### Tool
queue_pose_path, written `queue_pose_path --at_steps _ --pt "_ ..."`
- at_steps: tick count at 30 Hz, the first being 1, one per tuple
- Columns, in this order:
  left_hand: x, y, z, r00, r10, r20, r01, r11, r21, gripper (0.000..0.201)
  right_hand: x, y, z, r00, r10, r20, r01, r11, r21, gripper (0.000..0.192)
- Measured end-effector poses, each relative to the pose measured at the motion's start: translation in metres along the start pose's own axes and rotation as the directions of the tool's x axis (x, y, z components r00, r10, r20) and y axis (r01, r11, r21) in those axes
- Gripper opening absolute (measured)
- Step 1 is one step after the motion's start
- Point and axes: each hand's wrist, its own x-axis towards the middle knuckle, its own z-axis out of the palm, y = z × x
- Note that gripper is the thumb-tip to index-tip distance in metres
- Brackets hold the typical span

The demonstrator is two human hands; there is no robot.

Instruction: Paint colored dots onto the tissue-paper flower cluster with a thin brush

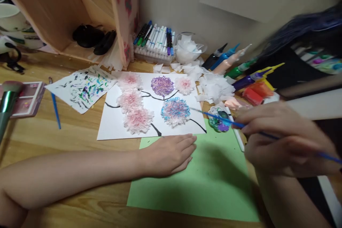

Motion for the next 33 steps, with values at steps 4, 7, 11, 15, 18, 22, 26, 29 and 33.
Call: queue_pose_path --at_steps 4,7,11,15,18,22,26,29,33 --pt "-0.001 0.000 -0.005 1.000 0.016 0.001 -0.016 1.000 -0.001 0.040 0.008 0.020 -0.035 0.917 0.262 -0.302 -0.297 0.952 -0.075 0.044" --pt "-0.001 0.000 -0.007 1.000 0.005 0.021 -0.005 1.000 0.007 0.039 0.010 0.035 -0.054 0.905 0.398 -0.150 -0.408 0.912 -0.040 0.041" --pt "-0.001 0.000 -0.007 1.000 0.001 0.022 -0.002 0.999 0.039 0.039 0.013 0.048 -0.057 0.906 0.419 0.057 -0.403 0.897 -0.182 0.049" --pt "-0.001 -0.001 -0.006 1.000 -0.002 0.026 0.000 0.998 0.059 0.039 0.015 0.058 -0.048 0.866 0.455 0.205 -0.395 0.876 -0.277 0.051" --pt "-0.001 -0.001 -0.006 1.000 0.000 0.019 -0.001 0.999 0.052 0.039 0.015 0.063 -0.045 0.829 0.501 0.249 -0.425 0.854 -0.300 0.051" --pt "-0.001 -0.002 -0.006 1.000 0.002 0.005 -0.002 0.999 0.044 0.039 0.015 0.065 -0.049 0.849 0.491 0.195 -0.440 0.861 -0.253 0.050" --pt "-0.001 -0.002 -0.006 1.000 0.002 0.013 -0.003 0.999 0.043 0.039 0.016 0.065 -0.052 0.834 0.509 0.214 -0.447 0.849 -0.281 0.049" --pt "0.000 -0.001 -0.007 1.000 0.000 0.022 -0.001 0.999 0.042 0.038 0.015 0.059 -0.052 0.874 0.459 0.161 -0.424 0.881 -0.208 0.048" --pt "0.002 0.001 -0.008 0.999 0.009 0.038 -0.010 1.000 0.024 0.038 0.014 0.035 -0.047 0.893 0.448 0.028 -0.440 0.861 0.255 0.039"
